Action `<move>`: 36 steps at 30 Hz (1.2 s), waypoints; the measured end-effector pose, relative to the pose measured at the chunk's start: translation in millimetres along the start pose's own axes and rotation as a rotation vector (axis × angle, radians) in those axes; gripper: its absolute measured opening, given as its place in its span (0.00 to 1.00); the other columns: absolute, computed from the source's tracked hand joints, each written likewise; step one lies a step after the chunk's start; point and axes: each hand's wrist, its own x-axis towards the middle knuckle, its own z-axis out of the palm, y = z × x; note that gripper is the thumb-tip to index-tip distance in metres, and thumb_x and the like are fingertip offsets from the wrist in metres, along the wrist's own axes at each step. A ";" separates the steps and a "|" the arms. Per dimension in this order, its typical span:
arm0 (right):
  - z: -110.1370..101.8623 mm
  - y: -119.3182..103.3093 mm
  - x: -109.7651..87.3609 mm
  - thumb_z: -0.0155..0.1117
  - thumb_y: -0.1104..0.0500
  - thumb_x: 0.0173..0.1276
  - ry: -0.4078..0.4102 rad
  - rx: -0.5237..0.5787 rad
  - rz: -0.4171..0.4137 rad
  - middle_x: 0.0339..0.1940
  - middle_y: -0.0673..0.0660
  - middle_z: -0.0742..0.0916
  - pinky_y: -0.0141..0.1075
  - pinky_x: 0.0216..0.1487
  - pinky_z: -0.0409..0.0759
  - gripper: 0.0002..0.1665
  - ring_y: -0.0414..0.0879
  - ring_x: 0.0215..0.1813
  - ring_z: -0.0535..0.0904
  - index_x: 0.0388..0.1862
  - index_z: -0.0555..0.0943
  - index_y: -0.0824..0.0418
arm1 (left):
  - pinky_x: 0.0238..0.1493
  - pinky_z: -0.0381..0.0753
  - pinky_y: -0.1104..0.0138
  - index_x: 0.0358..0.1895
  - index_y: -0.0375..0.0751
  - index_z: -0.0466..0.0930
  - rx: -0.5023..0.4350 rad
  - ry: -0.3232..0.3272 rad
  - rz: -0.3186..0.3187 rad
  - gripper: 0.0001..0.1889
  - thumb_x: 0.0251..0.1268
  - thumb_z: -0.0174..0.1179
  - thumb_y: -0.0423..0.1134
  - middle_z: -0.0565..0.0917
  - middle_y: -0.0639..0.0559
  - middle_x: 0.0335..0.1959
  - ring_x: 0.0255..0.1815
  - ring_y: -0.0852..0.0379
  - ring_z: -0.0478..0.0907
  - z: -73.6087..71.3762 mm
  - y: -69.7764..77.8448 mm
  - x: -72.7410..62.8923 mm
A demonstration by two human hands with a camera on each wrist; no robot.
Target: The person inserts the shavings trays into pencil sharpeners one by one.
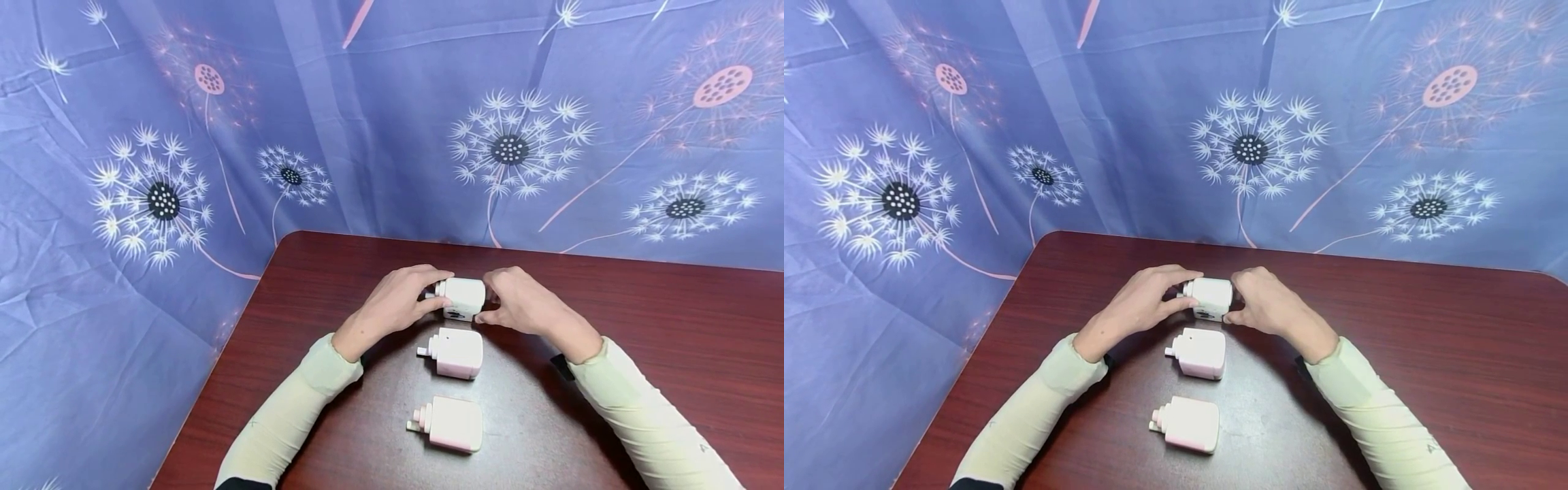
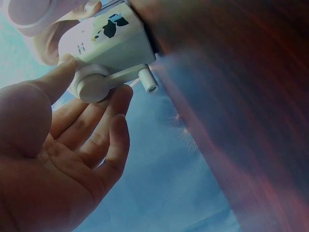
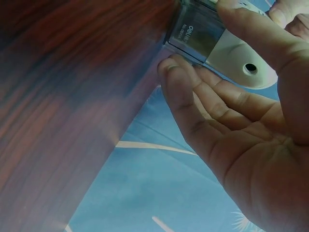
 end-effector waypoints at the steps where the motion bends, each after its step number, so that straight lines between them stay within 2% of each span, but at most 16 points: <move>1: 0.3 -0.2 0.0 0.88 0.56 0.53 0.001 -0.002 -0.001 0.25 0.49 0.83 0.38 0.33 0.77 0.23 0.42 0.29 0.76 0.28 0.77 0.58 | 0.59 0.82 0.61 0.73 0.46 0.80 -0.001 0.001 0.000 0.28 0.75 0.67 0.52 0.86 0.54 0.60 0.58 0.55 0.85 -0.1 0.2 -0.1; 11: 5.4 -1.5 2.1 0.88 0.56 0.51 0.025 -0.036 -0.025 0.22 0.49 0.79 0.36 0.28 0.73 0.24 0.41 0.26 0.71 0.28 0.77 0.58 | 0.59 0.83 0.61 0.72 0.45 0.80 -0.004 0.001 0.004 0.27 0.75 0.67 0.51 0.86 0.53 0.62 0.59 0.56 0.85 -0.2 1.1 -1.1; 36: 9.7 -1.2 5.5 0.89 0.57 0.49 0.074 0.000 -0.047 0.25 0.48 0.81 0.39 0.31 0.77 0.22 0.42 0.28 0.74 0.33 0.81 0.61 | 0.60 0.83 0.61 0.73 0.46 0.80 -0.002 0.007 0.006 0.27 0.76 0.67 0.51 0.86 0.53 0.61 0.59 0.56 0.85 0.0 0.0 -1.3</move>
